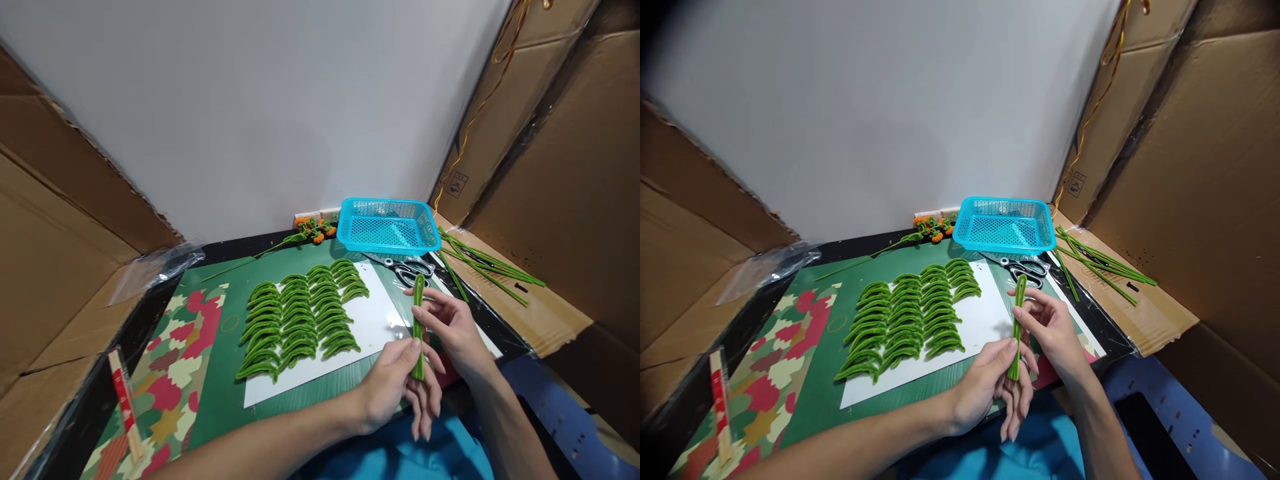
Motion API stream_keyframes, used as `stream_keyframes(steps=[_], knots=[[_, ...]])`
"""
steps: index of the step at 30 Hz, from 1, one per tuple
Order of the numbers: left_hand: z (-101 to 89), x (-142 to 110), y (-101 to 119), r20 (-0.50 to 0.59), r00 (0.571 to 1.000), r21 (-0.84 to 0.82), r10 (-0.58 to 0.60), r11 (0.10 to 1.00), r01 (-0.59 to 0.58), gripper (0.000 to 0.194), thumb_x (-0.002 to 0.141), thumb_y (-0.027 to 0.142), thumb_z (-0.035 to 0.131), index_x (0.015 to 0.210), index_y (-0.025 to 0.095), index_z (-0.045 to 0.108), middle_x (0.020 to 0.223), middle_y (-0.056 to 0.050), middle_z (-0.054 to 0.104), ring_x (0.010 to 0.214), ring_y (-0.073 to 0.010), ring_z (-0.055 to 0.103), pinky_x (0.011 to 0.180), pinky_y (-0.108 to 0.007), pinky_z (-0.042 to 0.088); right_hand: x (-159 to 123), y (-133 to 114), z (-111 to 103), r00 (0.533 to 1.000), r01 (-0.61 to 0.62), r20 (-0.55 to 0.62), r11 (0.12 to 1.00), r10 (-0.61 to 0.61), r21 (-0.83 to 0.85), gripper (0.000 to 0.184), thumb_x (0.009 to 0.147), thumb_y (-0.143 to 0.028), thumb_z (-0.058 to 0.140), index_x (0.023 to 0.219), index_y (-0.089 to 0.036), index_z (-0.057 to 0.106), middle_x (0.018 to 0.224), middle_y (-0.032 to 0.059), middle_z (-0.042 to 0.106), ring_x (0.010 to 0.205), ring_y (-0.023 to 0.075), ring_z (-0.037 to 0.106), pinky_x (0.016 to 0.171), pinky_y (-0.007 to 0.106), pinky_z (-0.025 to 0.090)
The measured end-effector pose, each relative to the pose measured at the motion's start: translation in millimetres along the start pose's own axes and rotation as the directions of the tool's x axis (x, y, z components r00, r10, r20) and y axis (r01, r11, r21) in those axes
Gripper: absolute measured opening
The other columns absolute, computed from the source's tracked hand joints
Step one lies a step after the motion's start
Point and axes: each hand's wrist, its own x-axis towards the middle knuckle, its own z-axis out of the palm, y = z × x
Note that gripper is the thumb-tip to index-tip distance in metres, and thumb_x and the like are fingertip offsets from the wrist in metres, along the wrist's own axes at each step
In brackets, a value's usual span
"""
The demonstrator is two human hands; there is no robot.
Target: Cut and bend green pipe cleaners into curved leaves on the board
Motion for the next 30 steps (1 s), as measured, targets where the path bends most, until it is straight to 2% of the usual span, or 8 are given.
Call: stream_keyframes(steps=[7, 10, 12, 15, 17, 23, 26, 30], knots=[[-3.2, 2, -6, -0.055, 0.998, 0.015, 0.045, 0.999, -0.044, 0.048, 0.106, 0.064, 0.046, 0.102, 0.016, 0.053, 0.056, -0.001, 0.066, 0.035, -0.0157, 0.062, 0.033, -0.018, 0.047, 0, -3, 4, 0.997, -0.025, 0.071, 0.999, 0.027, -0.021, 0.043, 0.075, -0.041, 0.093, 0.109, -0.020, 0.076, 0.064, -0.0037, 0.061, 0.050, 0.0113, 0.053, 0.048, 0.022, 0.043], [-0.2, 1, -3, -0.054, 0.998, 0.037, 0.015, 0.999, -0.013, 0.049, 0.101, 0.067, 0.052, 0.097, 0.018, 0.051, 0.052, 0.000, 0.064, 0.033, -0.0167, 0.059, 0.030, -0.020, 0.045, 2, 0, 5, 1.000, -0.006, 0.021, 1.000, 0.006, -0.017, 0.039, 0.077, -0.045, 0.091, 0.104, -0.020, 0.078, 0.067, -0.0022, 0.062, 0.051, 0.0114, 0.052, 0.048, 0.023, 0.045], [3.5, -1, 1, -0.052, 0.998, 0.067, -0.020, 0.997, 0.024, 0.051, 0.099, 0.069, 0.056, 0.094, 0.018, 0.051, 0.053, -0.001, 0.065, 0.033, -0.0160, 0.058, 0.029, -0.019, 0.043, 2, 2, 5, 0.998, 0.001, -0.067, 1.000, 0.000, 0.029, 0.036, 0.083, -0.050, 0.086, 0.101, -0.020, 0.078, 0.062, -0.0032, 0.057, 0.048, 0.0103, 0.047, 0.044, 0.022, 0.042], [7.8, -4, 8, -0.038, 0.996, 0.103, -0.082, 0.991, 0.085, 0.054, 0.096, 0.071, 0.058, 0.091, 0.018, 0.053, 0.054, -0.001, 0.065, 0.034, -0.0146, 0.058, 0.030, -0.018, 0.041, 1, 3, 4, 0.989, -0.025, -0.140, 0.984, 0.050, 0.174, 0.036, 0.086, -0.053, 0.082, 0.097, -0.019, 0.078, 0.053, -0.0085, 0.037, 0.043, 0.0068, 0.029, 0.038, 0.019, 0.029], [7.9, -5, 12, 0.018, 0.994, 0.105, -0.109, 0.989, 0.106, 0.056, 0.094, 0.073, 0.060, 0.089, 0.018, 0.054, 0.053, -0.002, 0.065, 0.034, -0.0150, 0.058, 0.032, -0.019, 0.042, -1, 2, 2, 0.989, -0.073, -0.104, 0.962, 0.104, 0.264, 0.037, 0.086, -0.054, 0.083, 0.095, -0.019, 0.078, 0.054, -0.0107, 0.028, 0.044, 0.0056, 0.021, 0.037, 0.017, 0.023], [4.2, -5, 16, 0.166, 0.976, 0.084, -0.140, 0.988, 0.127, 0.057, 0.094, 0.072, 0.062, 0.080, 0.017, 0.055, 0.048, -0.001, 0.059, 0.035, -0.0139, 0.055, 0.037, -0.019, 0.036, -5, 6, -5, 0.989, -0.141, 0.024, 0.906, 0.143, 0.398, 0.033, 0.087, -0.051, 0.083, 0.097, -0.020, 0.075, 0.057, -0.0109, 0.028, 0.046, 0.0048, 0.016, 0.037, 0.012, 0.027], [5.0, -6, 17, 0.173, 0.975, 0.081, -0.141, 0.988, 0.129, 0.057, 0.093, 0.073, 0.062, 0.081, 0.018, 0.055, 0.048, 0.000, 0.058, 0.035, -0.0141, 0.055, 0.038, -0.019, 0.033, -3, 8, -7, 0.988, -0.153, 0.049, 0.892, 0.146, 0.425, 0.031, 0.086, -0.048, 0.085, 0.091, -0.021, 0.072, 0.056, -0.0124, 0.024, 0.047, 0.0043, 0.011, 0.036, 0.010, 0.026], [5.3, -6, 15, 0.142, 0.980, 0.068, -0.138, 0.989, 0.129, 0.054, 0.095, 0.071, 0.061, 0.083, 0.018, 0.055, 0.050, -0.002, 0.062, 0.035, -0.0151, 0.056, 0.036, -0.019, 0.035, 0, 9, -7, 0.984, -0.167, 0.027, 0.871, 0.175, 0.461, 0.030, 0.084, -0.045, 0.088, 0.090, -0.020, 0.073, 0.055, -0.0125, 0.027, 0.046, 0.0037, 0.010, 0.035, 0.008, 0.026]])
